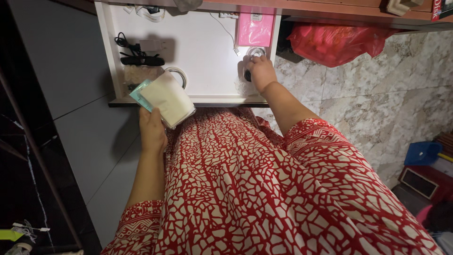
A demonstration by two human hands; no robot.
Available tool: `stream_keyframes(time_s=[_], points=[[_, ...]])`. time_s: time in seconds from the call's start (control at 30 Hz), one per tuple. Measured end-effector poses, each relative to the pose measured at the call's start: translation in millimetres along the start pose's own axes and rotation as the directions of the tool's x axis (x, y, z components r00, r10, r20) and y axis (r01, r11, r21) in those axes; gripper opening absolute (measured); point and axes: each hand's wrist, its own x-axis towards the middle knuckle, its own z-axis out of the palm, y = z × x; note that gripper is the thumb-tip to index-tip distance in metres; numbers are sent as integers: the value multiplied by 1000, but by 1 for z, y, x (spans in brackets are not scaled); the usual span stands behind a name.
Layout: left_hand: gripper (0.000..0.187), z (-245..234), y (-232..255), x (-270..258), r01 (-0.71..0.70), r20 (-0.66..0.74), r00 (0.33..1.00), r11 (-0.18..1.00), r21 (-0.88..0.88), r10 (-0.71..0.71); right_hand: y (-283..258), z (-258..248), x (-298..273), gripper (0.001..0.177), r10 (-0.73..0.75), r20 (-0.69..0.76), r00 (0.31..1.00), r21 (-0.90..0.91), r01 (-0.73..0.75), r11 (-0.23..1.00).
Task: The person tidies a desk drawer by hand, removing various items including a flute, cables, a small wooden box, and packaging, while rearranging other objects within the drawer and on the desk surface.
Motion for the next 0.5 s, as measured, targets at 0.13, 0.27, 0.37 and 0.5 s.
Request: stream_keyframes(time_s=[0.13,0.27,0.37,0.5], points=[[26,-1,-5,2,-7,-5,1000,999,33,8,0,-1,1,16,23,80,997,-31,-21,999],[28,-2,-8,2,-13,1,1000,999,52,13,8,2,0,20,89,35,995,-55,-87,995],[28,-2,-8,2,11,4,1000,1000,24,-11,5,4,-6,19,119,-51,992,22,-118,993],[28,-1,-6,1,-12,22,1000,1000,21,12,-17,-1,-24,23,-58,114,992,12,57,998]])
